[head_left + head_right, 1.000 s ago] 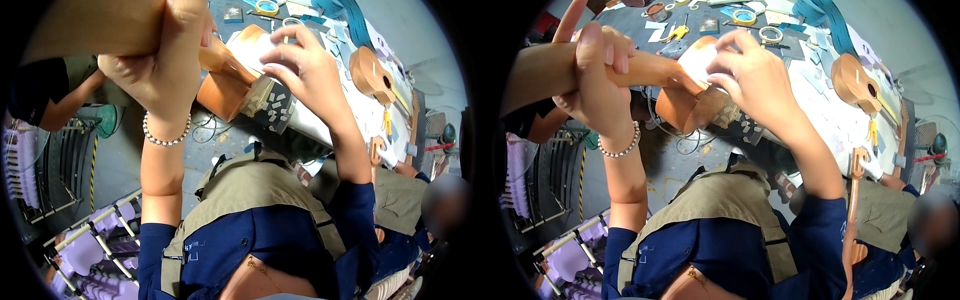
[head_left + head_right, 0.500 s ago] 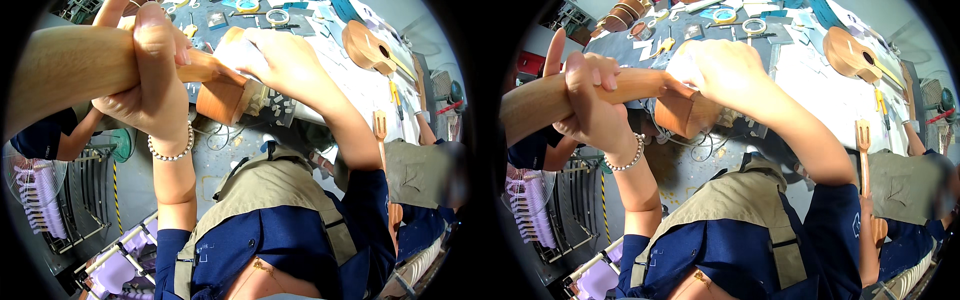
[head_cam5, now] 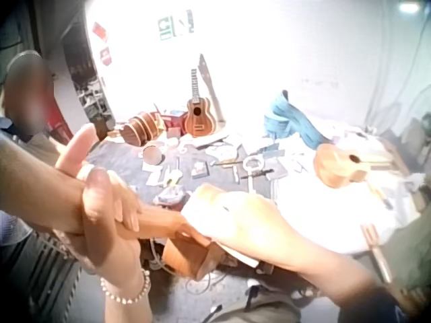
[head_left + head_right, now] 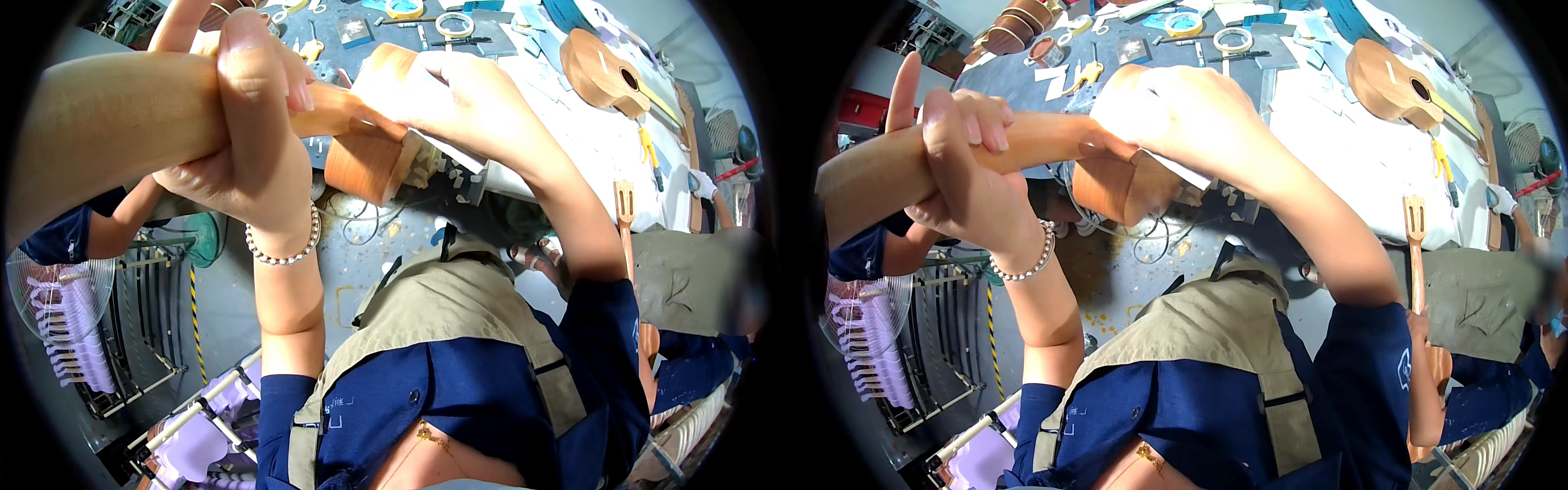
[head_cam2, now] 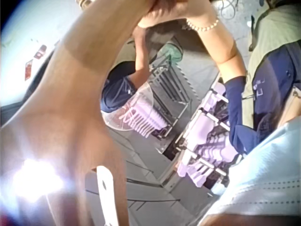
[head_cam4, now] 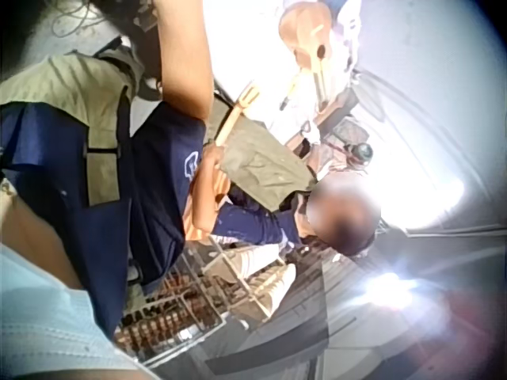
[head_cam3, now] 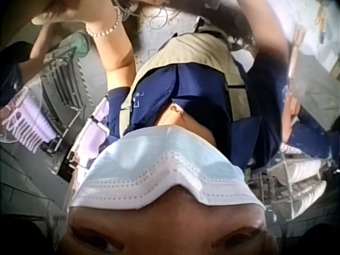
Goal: The person sands the body and neck of a wooden guitar using sandpaper and a sanding block. They handle multiple unfinished guitars, moving them between a workbench and a drying rack. The person also uses a utility knife to trim the edges of the guitar body.
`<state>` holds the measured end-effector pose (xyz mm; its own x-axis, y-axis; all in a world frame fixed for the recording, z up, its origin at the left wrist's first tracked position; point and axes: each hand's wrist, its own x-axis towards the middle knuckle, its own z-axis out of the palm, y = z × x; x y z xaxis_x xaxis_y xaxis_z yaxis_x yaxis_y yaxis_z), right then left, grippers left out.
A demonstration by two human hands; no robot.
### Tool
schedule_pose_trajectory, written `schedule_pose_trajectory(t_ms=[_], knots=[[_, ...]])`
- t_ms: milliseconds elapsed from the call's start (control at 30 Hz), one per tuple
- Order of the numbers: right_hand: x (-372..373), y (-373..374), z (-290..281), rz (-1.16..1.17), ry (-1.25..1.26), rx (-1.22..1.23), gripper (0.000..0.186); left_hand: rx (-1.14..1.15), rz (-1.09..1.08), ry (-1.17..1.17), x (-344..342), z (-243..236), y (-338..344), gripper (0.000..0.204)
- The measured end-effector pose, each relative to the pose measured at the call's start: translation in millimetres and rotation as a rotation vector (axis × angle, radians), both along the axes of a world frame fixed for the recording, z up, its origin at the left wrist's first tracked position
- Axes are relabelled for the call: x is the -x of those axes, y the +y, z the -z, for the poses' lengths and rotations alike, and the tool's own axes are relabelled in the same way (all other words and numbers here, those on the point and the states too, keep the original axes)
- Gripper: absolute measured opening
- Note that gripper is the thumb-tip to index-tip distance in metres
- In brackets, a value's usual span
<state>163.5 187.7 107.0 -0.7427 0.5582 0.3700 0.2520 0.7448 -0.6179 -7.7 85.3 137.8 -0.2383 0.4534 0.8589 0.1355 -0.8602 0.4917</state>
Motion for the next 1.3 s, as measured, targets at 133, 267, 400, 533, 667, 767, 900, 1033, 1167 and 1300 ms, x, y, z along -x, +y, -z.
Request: schedule_pose_trajectory(t_ms=[133,267,400,533,667,767,900,1033,1167,1300], knots=[[18.2,5.4,13.0,0.1,0.019,-0.202,0.034,-0.021,-0.106,0.0,-25.9,-4.9,3.8,0.056],[0.6,-0.1,4.8,0.027,-0.026,-0.135,0.031,-0.06,-0.299,-0.01,-34.0,-7.0,2.8,0.048],[14.2,0.1,11.7,0.084,-0.006,-0.228,0.032,-0.078,-0.264,-0.008,-40.4,-7.3,4.0,0.045],[-4.2,1.4,-4.0,-0.011,-0.15,-0.185,0.034,-0.035,-0.262,-0.042,-35.8,-10.6,0.2,0.044],[-24.5,9.1,-4.6,-0.045,0.008,-0.1,0.033,0.015,-0.323,-0.05,-35.5,-14.1,-1.4,0.044],[-12.0,8.3,4.0,-0.049,0.117,-0.16,0.033,0.007,-0.33,-0.012,-37.9,-13.2,0.6,0.047],[-13.1,7.2,14.7,-0.089,0.017,-0.39,0.034,0.161,0.054,0.233,12.0,-16.8,-6.9,0.061],[-26.8,5.9,12.5,-0.215,-0.008,-0.556,0.034,0.184,0.203,0.276,28.5,-15.1,-5.7,0.077],[-30.7,-2.2,7.4,-0.19,-0.046,-0.713,0.036,0.111,0.317,0.282,32.5,-11.7,4.7,0.082],[-29.7,-5.5,9.7,-0.142,-0.01,-0.766,0.043,0.084,0.36,0.249,29.5,-10.9,8.5,0.077]])
